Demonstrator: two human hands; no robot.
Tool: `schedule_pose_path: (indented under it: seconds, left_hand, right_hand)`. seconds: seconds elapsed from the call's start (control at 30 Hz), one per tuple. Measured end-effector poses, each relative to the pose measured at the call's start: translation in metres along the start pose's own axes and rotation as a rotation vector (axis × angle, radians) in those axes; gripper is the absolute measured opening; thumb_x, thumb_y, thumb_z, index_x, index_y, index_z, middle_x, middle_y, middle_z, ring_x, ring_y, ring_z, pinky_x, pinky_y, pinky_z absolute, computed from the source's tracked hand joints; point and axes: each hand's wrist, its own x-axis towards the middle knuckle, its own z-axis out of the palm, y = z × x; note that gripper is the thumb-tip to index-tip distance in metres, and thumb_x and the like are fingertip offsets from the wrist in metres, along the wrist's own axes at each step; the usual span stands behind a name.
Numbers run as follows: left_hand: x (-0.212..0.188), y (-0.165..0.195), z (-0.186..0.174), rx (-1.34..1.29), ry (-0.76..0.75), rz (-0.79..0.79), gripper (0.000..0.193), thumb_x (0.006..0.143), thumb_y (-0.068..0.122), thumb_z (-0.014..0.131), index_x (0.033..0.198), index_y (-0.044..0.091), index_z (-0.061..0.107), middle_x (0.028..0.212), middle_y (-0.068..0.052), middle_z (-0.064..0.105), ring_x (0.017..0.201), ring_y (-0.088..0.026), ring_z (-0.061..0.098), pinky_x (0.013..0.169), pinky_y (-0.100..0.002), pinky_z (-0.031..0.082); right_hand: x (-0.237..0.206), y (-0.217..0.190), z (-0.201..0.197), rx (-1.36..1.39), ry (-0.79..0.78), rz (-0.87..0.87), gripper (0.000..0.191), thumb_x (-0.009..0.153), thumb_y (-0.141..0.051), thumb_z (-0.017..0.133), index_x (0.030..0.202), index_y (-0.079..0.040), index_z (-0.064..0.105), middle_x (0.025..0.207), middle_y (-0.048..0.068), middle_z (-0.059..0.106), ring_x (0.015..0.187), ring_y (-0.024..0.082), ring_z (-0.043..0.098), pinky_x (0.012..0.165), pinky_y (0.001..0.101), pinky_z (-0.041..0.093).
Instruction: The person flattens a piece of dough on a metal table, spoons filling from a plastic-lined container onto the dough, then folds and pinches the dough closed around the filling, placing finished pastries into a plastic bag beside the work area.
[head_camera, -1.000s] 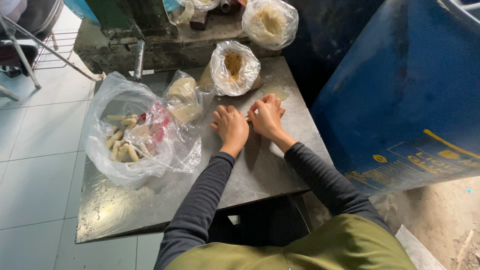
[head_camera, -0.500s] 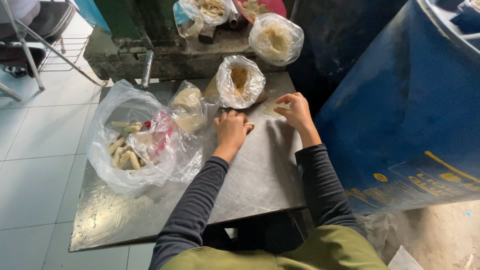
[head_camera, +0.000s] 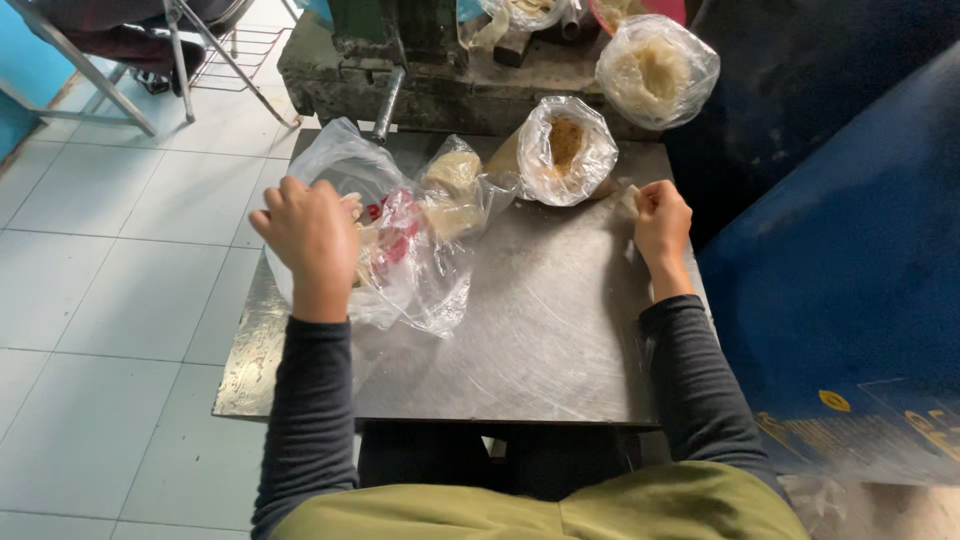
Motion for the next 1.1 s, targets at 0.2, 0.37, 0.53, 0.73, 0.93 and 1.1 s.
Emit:
schedule_pose_path:
  seconds: [0.2, 0.37, 0.53, 0.73, 0.93, 1.1]
  left_hand:
    - [0.019, -0.031, 0.056, 0.465, 0.084, 0.07, 0.007, 0.079, 0.026, 0.075, 0.082, 0.023, 0.08, 0.139, -0.003, 0.059, 0.125, -0.03, 0.054, 0.096, -0.053, 0.035]
    - [0.032, -0.048, 0.079, 0.127, -0.168, -0.056, 0.013, 0.095, 0.012, 0.067, 0.097, 0.008, 0.079, 0.118, -0.014, 0.064, 0.116, -0.037, 0.06, 0.099, -0.056, 0.039]
    - [0.017, -0.038, 0.034, -0.033, 0.124, 0.086, 0.008, 0.094, 0.01, 0.071, 0.1, 0.006, 0.076, 0.129, -0.016, 0.061, 0.114, -0.036, 0.06, 0.094, -0.051, 0.042]
    - [-0.045, 0.058, -0.031, -0.55, 0.117, 0.368, 0.013, 0.094, 0.014, 0.073, 0.103, 0.005, 0.073, 0.113, -0.01, 0.064, 0.102, -0.028, 0.065, 0.088, -0.042, 0.052]
    - [-0.11, 0.169, 0.021, -0.635, -0.389, 0.378, 0.033, 0.09, 0.032, 0.076, 0.101, 0.002, 0.064, 0.102, -0.018, 0.066, 0.099, -0.035, 0.067, 0.08, -0.044, 0.055]
    - [-0.127, 0.204, 0.071, -0.522, -0.421, 0.247, 0.047, 0.079, 0.039, 0.08, 0.104, 0.003, 0.061, 0.106, -0.018, 0.064, 0.099, -0.036, 0.066, 0.077, -0.044, 0.056]
  right_hand:
    - [0.006, -0.004, -0.008, 0.075, 0.178, 0.014, 0.008, 0.095, -0.006, 0.074, 0.095, -0.002, 0.067, 0.085, 0.01, 0.07, 0.076, 0.018, 0.067, 0.071, 0.0307, 0.053]
    - [0.006, -0.014, -0.011, 0.062, 0.242, -0.083, 0.007, 0.096, -0.003, 0.074, 0.096, -0.002, 0.067, 0.088, 0.012, 0.068, 0.076, 0.021, 0.066, 0.071, 0.0325, 0.053]
    - [-0.027, -0.048, -0.024, 0.051, -0.089, -0.233, 0.003, 0.092, -0.002, 0.071, 0.093, -0.002, 0.068, 0.089, 0.013, 0.069, 0.077, 0.024, 0.066, 0.071, 0.0339, 0.052]
    - [-0.086, -0.089, -0.042, 0.041, -0.548, -0.254, 0.007, 0.09, -0.009, 0.073, 0.093, -0.004, 0.072, 0.088, 0.013, 0.071, 0.075, 0.025, 0.066, 0.067, 0.0347, 0.052]
    - [-0.036, -0.1, -0.036, 0.191, -0.152, -0.208, 0.009, 0.099, -0.006, 0.068, 0.108, -0.003, 0.069, 0.092, 0.01, 0.069, 0.08, 0.02, 0.067, 0.071, 0.0315, 0.053]
    - [0.01, -0.11, -0.029, 0.05, -0.309, -0.247, 0.024, 0.085, -0.009, 0.079, 0.108, -0.008, 0.074, 0.093, 0.009, 0.064, 0.073, 0.02, 0.062, 0.068, 0.0322, 0.052]
